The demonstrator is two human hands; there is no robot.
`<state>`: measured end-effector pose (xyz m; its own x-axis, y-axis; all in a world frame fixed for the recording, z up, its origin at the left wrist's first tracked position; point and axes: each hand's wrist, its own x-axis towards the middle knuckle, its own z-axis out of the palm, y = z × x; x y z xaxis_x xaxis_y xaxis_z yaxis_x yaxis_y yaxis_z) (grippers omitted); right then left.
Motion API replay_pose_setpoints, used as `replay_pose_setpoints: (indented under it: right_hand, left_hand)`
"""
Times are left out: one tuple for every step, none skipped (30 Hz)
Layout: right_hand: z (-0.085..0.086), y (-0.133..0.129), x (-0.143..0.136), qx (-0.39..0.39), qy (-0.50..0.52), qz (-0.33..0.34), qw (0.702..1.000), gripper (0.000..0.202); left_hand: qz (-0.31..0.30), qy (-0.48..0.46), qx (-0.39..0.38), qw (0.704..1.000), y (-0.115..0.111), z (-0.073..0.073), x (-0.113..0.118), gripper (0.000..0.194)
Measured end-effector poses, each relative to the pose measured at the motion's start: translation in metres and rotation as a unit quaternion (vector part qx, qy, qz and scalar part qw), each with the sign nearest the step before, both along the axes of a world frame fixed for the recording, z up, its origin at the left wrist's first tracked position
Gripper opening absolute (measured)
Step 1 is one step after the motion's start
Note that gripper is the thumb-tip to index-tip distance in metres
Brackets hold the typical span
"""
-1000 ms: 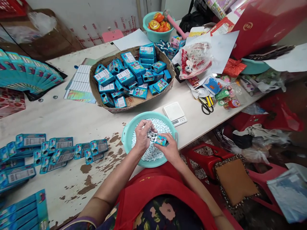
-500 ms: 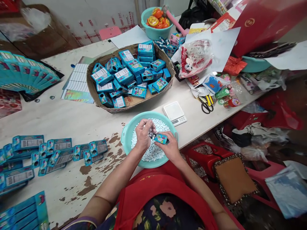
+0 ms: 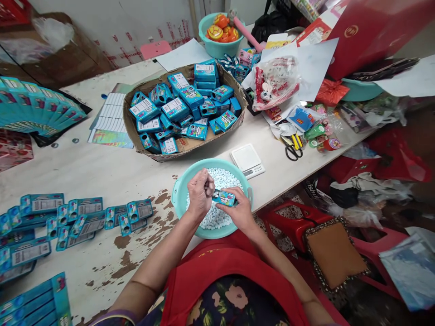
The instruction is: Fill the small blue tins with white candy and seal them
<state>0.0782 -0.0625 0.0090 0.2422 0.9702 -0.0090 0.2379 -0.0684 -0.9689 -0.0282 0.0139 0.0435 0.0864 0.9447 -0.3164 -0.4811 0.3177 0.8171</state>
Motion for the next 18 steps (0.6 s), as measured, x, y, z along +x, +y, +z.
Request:
replay_pose_setpoints:
  right_hand:
    - [0.000, -0.001, 0.001, 0.006, 0.001, 0.002, 1.000, 0.039]
    - [-0.001, -0.002, 0.002, 0.009, 0.003, 0.001, 1.000, 0.040]
    - [-0.003, -0.002, 0.002, 0.009, 0.005, -0.003, 1.000, 0.040]
    - [-0.006, -0.003, 0.003, 0.006, 0.009, -0.009, 1.000, 0.039]
    - [-0.010, -0.003, 0.004, 0.000, 0.013, -0.016, 1.000, 0.038]
    - [-0.014, -0.003, 0.004, -0.005, 0.018, -0.021, 1.000, 0.037]
    - [-0.018, -0.003, 0.005, -0.009, 0.022, -0.022, 0.999, 0.037]
    - [-0.022, -0.003, 0.005, -0.011, 0.025, -0.022, 0.999, 0.037]
    - [-0.025, -0.004, 0.005, -0.011, 0.028, -0.022, 0.999, 0.038]
    - [-0.027, -0.004, 0.005, -0.010, 0.030, -0.023, 0.999, 0.039]
    - [-0.028, -0.004, 0.004, -0.009, 0.032, -0.024, 0.999, 0.039]
    - [-0.029, -0.003, 0.003, -0.009, 0.034, -0.025, 0.999, 0.039]
    - [-0.029, -0.003, 0.002, -0.011, 0.036, -0.026, 0.999, 0.039]
    - [-0.028, -0.002, 0.002, -0.013, 0.038, -0.026, 0.999, 0.039]
    - [-0.028, 0.000, 0.001, -0.015, 0.039, -0.027, 0.999, 0.039]
    - [-0.027, 0.001, 0.000, -0.016, 0.039, -0.027, 0.999, 0.039]
    - [-0.026, 0.002, -0.001, -0.018, 0.038, -0.028, 0.999, 0.038]
    - [-0.025, 0.003, -0.001, -0.019, 0.037, -0.028, 0.999, 0.037]
  left_hand:
    - [0.001, 0.001, 0.008, 1.000, 0.000, 0.002, -0.001, 0.035]
    - [0.000, 0.004, 0.016, 1.000, 0.000, 0.003, -0.001, 0.036]
    - [0.000, 0.009, 0.020, 1.000, 0.000, 0.003, -0.001, 0.036]
    - [0.000, 0.014, 0.019, 1.000, 0.000, 0.002, -0.001, 0.036]
    - [0.001, 0.019, 0.014, 1.000, 0.001, 0.000, 0.000, 0.035]
    - [0.001, 0.022, 0.010, 1.000, 0.001, -0.003, 0.000, 0.034]
    - [0.002, 0.023, 0.010, 1.000, 0.001, -0.005, 0.001, 0.033]
    - [0.001, 0.023, 0.017, 1.000, 0.001, -0.008, 0.002, 0.033]
    - [0.001, 0.022, 0.031, 0.999, 0.000, -0.010, 0.002, 0.032]
    - [0.001, 0.021, 0.047, 0.999, -0.001, -0.012, 0.003, 0.029]
    - [0.000, 0.021, 0.061, 0.998, -0.002, -0.013, 0.003, 0.026]
    - [0.000, 0.023, 0.070, 0.997, -0.003, -0.014, 0.004, 0.022]
    - [0.002, 0.026, 0.075, 0.997, -0.005, -0.015, 0.005, 0.018]
    - [0.005, 0.029, 0.078, 0.997, -0.006, -0.016, 0.006, 0.015]
    - [0.009, 0.032, 0.077, 0.996, -0.006, -0.016, 0.006, 0.016]
    - [0.013, 0.035, 0.074, 0.997, -0.006, -0.017, 0.007, 0.016]
    - [0.018, 0.040, 0.068, 0.997, -0.005, -0.017, 0.007, 0.017]
    - [0.022, 0.043, 0.057, 0.997, -0.003, -0.017, 0.007, 0.018]
